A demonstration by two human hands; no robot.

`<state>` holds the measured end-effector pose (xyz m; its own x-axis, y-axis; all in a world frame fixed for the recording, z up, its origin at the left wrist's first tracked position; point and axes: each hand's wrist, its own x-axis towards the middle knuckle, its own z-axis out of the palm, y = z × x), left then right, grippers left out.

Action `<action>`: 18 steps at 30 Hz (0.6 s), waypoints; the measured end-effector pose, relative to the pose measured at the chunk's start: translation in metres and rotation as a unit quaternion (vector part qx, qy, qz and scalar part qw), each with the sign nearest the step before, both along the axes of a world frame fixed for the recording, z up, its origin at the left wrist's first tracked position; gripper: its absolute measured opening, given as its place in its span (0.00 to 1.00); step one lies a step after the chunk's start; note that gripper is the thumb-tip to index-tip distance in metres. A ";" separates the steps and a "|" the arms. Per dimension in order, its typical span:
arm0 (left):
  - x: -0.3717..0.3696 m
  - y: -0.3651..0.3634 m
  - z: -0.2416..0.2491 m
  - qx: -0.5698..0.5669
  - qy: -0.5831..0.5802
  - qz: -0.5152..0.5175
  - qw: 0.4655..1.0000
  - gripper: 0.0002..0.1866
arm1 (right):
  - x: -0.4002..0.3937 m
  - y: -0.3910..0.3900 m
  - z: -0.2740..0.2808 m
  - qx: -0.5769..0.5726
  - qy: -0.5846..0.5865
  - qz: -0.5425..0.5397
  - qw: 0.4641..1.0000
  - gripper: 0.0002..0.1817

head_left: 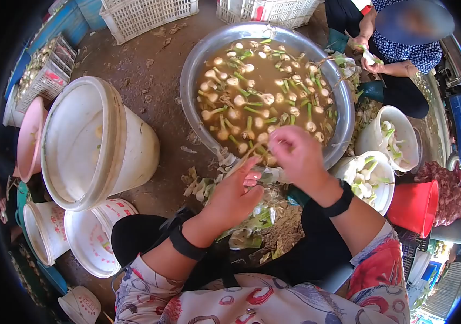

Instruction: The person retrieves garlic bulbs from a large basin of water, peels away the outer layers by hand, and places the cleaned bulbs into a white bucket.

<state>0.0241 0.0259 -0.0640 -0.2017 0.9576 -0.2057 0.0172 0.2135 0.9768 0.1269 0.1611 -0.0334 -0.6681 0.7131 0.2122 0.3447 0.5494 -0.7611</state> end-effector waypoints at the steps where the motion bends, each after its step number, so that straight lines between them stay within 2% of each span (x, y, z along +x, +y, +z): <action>1: 0.001 -0.001 0.003 0.003 -0.002 0.001 1.000 0.27 | 0.003 0.006 0.001 0.003 -0.002 0.001 1.000 0.05; 3: 0.004 -0.004 0.008 0.037 -0.053 0.024 0.998 0.25 | 0.010 0.018 0.001 -0.006 -0.055 -0.092 0.994 0.04; 4: 0.004 -0.006 0.014 0.039 -0.054 0.022 0.998 0.25 | 0.015 0.025 -0.006 0.016 -0.105 -0.088 0.990 0.04; 5: 0.002 -0.007 0.021 0.068 0.083 0.009 0.994 0.21 | 0.023 0.026 -0.024 0.020 -0.106 -0.091 0.990 0.04; 6: -0.001 -0.007 0.027 0.097 0.218 0.000 0.971 0.17 | 0.032 0.026 -0.046 -0.065 -0.155 -0.003 0.986 0.05; 7: -0.003 -0.007 0.029 0.100 0.217 0.001 0.971 0.17 | 0.039 0.023 -0.056 -0.149 -0.204 0.087 0.964 0.07; 8: -0.005 -0.007 0.031 0.131 0.258 0.014 0.957 0.14 | 0.039 0.007 -0.054 -0.121 -0.322 0.213 0.914 0.08; 9: -0.006 -0.007 0.032 0.160 0.299 0.027 0.941 0.10 | 0.034 -0.008 -0.051 -0.090 -0.429 0.333 0.835 0.10; 10: -0.007 -0.008 0.034 0.159 0.298 0.027 0.941 0.10 | 0.029 -0.011 -0.050 -0.091 -0.429 0.334 0.834 0.10; 12: -0.008 -0.009 0.037 0.159 0.275 0.026 0.948 0.06 | 0.021 -0.007 -0.049 -0.231 -0.557 0.295 0.741 0.13; 14: -0.005 -0.010 0.038 0.167 0.272 0.030 0.947 0.05 | 0.027 0.039 -0.091 -0.289 -0.448 0.195 0.823 0.14; 15: -0.004 -0.010 0.039 0.177 0.271 0.032 0.946 0.06 | 0.029 0.057 -0.095 -0.067 -0.511 0.245 0.821 0.14; 16: -0.004 -0.010 0.040 0.175 0.270 0.032 0.946 0.06 | 0.031 0.069 -0.100 0.158 -0.544 0.281 0.775 0.15; 17: -0.006 -0.009 0.041 0.176 0.279 0.026 0.944 0.08 | 0.035 0.075 -0.115 0.157 -0.544 0.282 0.774 0.15; 18: -0.008 -0.008 0.042 0.178 0.288 0.020 0.941 0.10 | 0.039 0.081 -0.138 0.093 -0.521 0.191 0.827 0.15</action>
<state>0.0165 0.0178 -0.0224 -0.2193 0.9345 0.2805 0.5647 -0.1129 0.8175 0.1657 0.2425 -0.1712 -0.7263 0.4280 -0.5378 0.5348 0.8435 -0.0510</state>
